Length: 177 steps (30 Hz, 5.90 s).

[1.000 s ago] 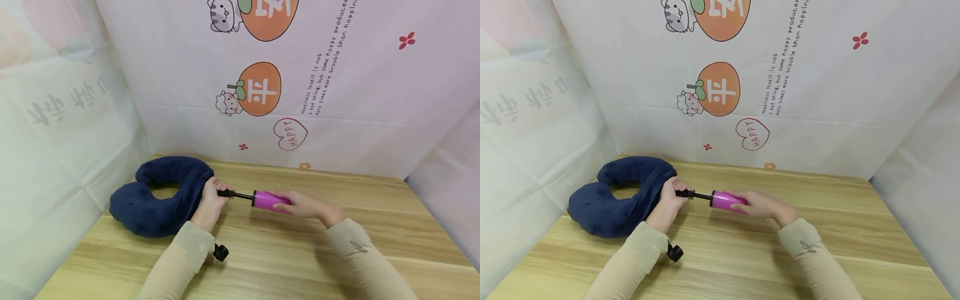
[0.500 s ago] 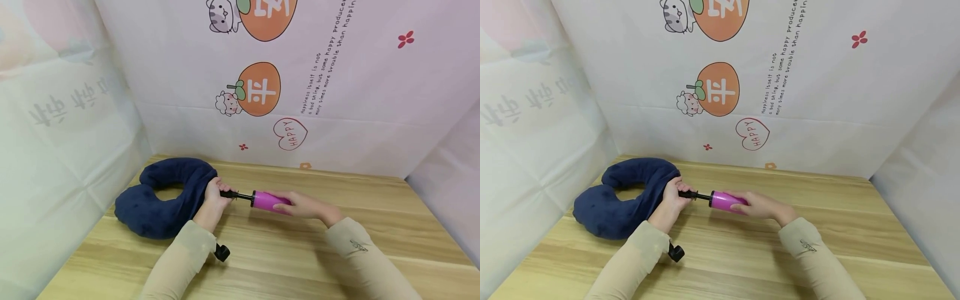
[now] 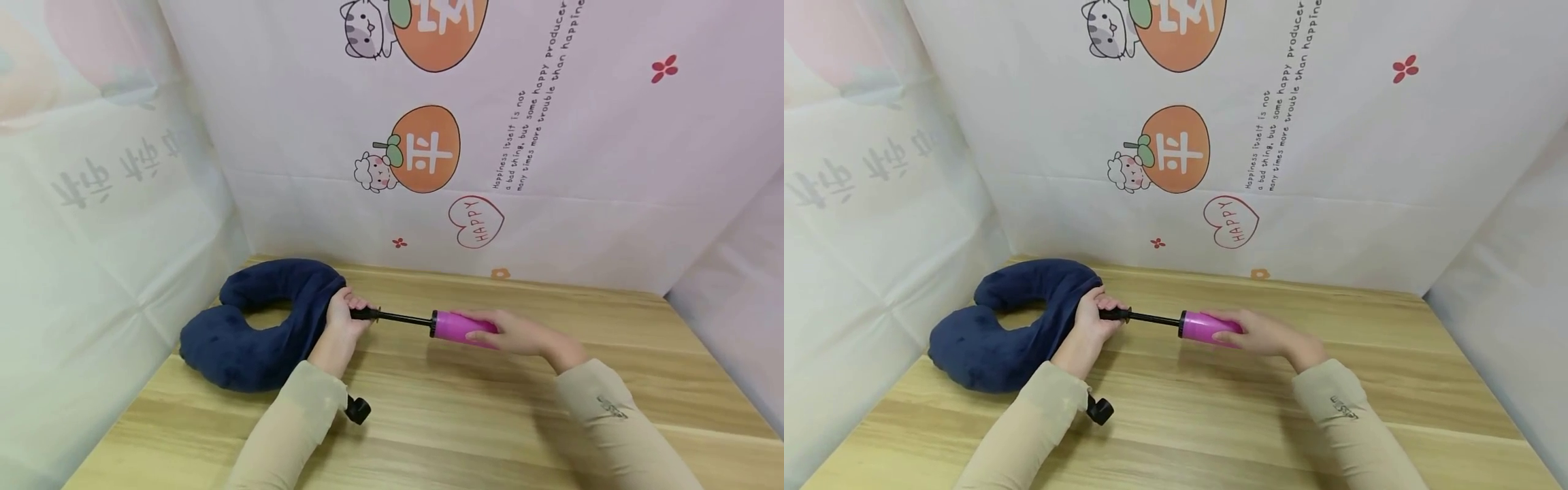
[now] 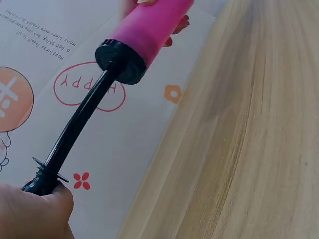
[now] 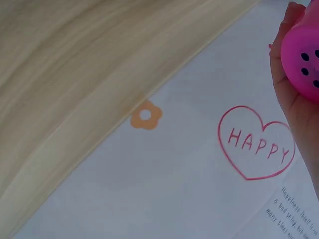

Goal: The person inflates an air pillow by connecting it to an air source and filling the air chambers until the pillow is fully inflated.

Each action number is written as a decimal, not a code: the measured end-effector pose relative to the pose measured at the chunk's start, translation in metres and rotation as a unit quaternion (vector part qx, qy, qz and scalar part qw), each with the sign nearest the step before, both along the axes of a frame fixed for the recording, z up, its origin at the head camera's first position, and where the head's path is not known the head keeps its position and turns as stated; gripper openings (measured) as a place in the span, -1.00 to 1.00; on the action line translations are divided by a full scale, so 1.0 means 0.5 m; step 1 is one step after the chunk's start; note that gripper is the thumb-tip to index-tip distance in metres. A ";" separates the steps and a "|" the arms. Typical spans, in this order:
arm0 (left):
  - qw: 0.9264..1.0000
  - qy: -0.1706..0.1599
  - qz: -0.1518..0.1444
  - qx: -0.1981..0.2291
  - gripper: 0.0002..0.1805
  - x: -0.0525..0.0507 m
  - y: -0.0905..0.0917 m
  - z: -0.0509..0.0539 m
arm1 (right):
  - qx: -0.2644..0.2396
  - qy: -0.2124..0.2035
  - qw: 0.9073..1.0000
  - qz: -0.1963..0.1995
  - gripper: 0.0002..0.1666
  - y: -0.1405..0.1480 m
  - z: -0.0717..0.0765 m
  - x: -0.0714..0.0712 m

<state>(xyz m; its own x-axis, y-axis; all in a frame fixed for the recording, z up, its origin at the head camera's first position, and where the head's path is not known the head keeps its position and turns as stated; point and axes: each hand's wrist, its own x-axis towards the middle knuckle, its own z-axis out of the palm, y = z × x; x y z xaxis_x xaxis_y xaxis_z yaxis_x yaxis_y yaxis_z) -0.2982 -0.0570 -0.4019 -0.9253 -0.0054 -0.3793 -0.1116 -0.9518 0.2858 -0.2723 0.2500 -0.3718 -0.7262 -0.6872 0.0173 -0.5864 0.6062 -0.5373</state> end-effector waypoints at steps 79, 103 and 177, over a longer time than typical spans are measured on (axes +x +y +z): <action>1.000 -0.016 -0.004 -0.020 -0.45 0.013 -0.001 0.002 | 0.015 0.050 0.997 0.052 -0.33 -0.125 -0.007 -0.014; 1.000 -0.014 -0.020 0.000 -0.40 0.004 -0.006 0.003 | -0.016 -0.021 1.000 0.010 -0.38 0.035 0.004 0.020; 0.998 -0.022 -0.008 -0.058 -0.57 0.004 0.021 -0.020 | -0.021 -0.028 0.999 0.027 -0.37 -0.114 -0.051 -0.023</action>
